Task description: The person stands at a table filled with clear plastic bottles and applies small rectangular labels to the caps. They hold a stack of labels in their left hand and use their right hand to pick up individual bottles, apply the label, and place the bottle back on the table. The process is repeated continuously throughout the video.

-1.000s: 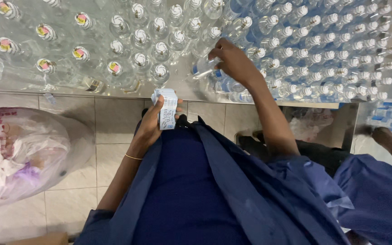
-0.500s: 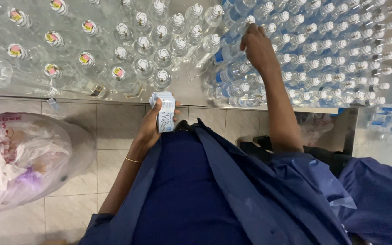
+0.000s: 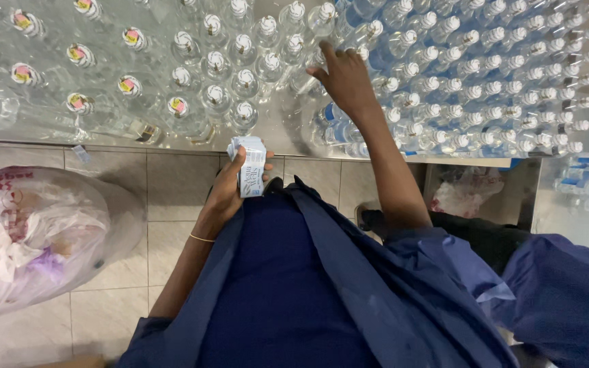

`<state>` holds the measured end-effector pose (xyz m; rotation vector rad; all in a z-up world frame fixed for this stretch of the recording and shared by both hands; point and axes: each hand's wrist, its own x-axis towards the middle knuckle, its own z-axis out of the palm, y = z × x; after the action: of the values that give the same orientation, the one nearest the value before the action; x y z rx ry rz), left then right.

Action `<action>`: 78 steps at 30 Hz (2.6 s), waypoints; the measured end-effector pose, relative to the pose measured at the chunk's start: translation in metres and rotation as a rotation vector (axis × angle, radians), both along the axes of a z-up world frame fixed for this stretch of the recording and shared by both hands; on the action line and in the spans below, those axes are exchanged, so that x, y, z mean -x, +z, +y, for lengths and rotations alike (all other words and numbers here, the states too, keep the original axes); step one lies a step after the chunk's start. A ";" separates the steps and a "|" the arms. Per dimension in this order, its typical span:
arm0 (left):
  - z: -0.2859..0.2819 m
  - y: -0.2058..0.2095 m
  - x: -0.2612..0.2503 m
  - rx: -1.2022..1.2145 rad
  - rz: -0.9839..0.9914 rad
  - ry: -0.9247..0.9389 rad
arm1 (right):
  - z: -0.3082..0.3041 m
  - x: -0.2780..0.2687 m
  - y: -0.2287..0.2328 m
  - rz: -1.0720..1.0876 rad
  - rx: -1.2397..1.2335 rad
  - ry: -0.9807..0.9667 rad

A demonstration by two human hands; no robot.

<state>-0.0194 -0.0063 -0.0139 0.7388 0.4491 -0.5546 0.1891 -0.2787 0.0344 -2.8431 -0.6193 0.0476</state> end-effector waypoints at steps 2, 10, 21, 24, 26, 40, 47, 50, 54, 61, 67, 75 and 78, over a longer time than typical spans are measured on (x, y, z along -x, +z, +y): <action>0.000 0.007 -0.003 0.010 0.003 -0.004 | 0.017 0.000 -0.002 0.122 -0.041 -0.130; -0.005 0.001 0.000 -0.032 -0.038 -0.054 | 0.012 0.063 -0.012 0.181 -0.171 -0.165; -0.018 0.029 -0.013 -0.068 -0.018 -0.214 | 0.040 0.138 0.015 -0.054 -0.190 -0.298; -0.023 0.033 -0.013 -0.084 -0.037 -0.227 | 0.041 0.160 0.013 -0.092 -0.424 -0.163; -0.029 0.026 -0.011 -0.049 -0.012 -0.203 | 0.045 0.174 -0.001 0.117 -0.702 0.000; -0.041 0.029 -0.020 -0.010 -0.050 -0.254 | 0.016 0.161 0.009 0.208 -0.906 -0.202; -0.036 -0.008 -0.014 -0.012 -0.021 -0.122 | 0.003 0.134 0.013 0.054 -0.894 -0.258; -0.032 -0.002 -0.018 0.004 -0.066 -0.108 | 0.003 0.112 0.007 -0.013 -0.947 -0.285; -0.031 -0.002 -0.019 0.006 -0.080 -0.109 | 0.003 0.096 -0.005 -0.089 -0.973 -0.297; -0.032 0.000 -0.023 0.012 -0.081 -0.105 | 0.000 0.094 -0.003 -0.075 -0.963 -0.316; -0.030 0.001 -0.026 0.002 -0.086 -0.126 | -0.006 0.109 -0.015 -0.076 -0.934 -0.307; -0.028 0.008 -0.028 0.017 -0.060 -0.133 | 0.004 0.115 -0.018 -0.144 -0.864 -0.180; -0.025 0.012 -0.029 -0.028 -0.073 -0.155 | 0.010 0.112 -0.032 -0.142 -0.879 -0.226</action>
<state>0.0098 -0.0316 -0.0016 0.8224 0.3341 -0.6649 0.0776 -0.2685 0.0023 -2.0411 -0.2378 -0.3732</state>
